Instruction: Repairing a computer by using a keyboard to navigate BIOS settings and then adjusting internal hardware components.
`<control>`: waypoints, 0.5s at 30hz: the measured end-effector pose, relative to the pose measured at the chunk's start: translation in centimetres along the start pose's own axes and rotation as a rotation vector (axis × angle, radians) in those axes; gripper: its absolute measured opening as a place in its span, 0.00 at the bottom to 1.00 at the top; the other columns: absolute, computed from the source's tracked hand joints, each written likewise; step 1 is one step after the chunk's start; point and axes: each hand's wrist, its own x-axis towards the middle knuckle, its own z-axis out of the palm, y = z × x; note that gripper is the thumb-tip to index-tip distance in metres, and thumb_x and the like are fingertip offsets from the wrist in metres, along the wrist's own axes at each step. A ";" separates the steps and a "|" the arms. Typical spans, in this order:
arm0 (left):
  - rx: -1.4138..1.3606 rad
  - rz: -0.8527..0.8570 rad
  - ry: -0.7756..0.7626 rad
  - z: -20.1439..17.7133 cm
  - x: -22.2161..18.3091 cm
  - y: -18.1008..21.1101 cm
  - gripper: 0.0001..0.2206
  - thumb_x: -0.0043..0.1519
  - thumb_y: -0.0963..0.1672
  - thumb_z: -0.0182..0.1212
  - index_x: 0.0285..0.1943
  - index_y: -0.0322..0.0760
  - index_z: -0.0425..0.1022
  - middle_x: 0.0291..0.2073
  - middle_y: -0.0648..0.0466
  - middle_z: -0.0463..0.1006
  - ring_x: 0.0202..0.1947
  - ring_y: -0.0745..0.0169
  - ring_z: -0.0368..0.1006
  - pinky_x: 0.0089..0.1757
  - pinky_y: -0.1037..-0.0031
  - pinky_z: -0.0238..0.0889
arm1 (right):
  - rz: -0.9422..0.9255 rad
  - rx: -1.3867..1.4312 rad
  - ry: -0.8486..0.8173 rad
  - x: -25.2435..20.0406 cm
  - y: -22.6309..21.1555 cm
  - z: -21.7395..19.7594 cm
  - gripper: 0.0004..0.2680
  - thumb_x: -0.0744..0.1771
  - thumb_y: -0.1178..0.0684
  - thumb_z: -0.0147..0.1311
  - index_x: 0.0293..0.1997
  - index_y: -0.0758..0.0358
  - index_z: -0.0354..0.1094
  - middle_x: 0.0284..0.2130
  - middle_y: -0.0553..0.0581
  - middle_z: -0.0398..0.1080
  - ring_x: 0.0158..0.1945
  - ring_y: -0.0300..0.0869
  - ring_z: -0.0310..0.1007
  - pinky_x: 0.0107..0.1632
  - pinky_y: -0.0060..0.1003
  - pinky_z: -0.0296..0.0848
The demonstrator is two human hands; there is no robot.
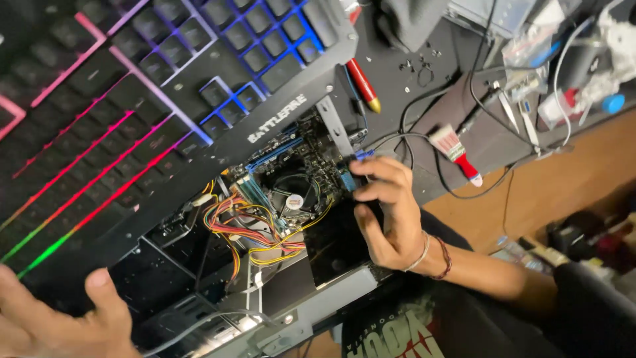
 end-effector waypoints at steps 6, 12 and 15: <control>-0.117 0.008 0.013 -0.5 1.3 0.9 0.25 0.66 0.48 0.43 0.61 0.16 0.55 0.51 0.21 0.57 0.48 0.18 0.55 0.48 0.43 0.48 | 0.083 0.017 0.005 -0.2 0.2 0.0 0.11 0.62 0.66 0.36 0.47 0.63 0.50 0.50 0.63 0.56 0.54 0.51 0.56 0.58 0.48 0.54; -0.036 0.061 0.007 -1.5 2.0 1.1 0.23 0.68 0.50 0.39 0.66 0.31 0.51 0.56 0.28 0.58 0.48 0.21 0.58 0.48 0.46 0.51 | 0.071 -0.110 -0.056 0.1 -0.3 0.3 0.16 0.64 0.65 0.35 0.58 0.70 0.44 0.57 0.67 0.49 0.62 0.56 0.51 0.64 0.49 0.52; -0.055 0.091 0.025 -1.4 1.8 0.7 0.23 0.68 0.50 0.38 0.65 0.30 0.51 0.57 0.29 0.56 0.50 0.21 0.57 0.50 0.44 0.51 | 0.034 -0.151 -0.069 0.1 -0.4 0.7 0.15 0.64 0.67 0.33 0.57 0.69 0.47 0.56 0.69 0.48 0.60 0.59 0.52 0.62 0.52 0.53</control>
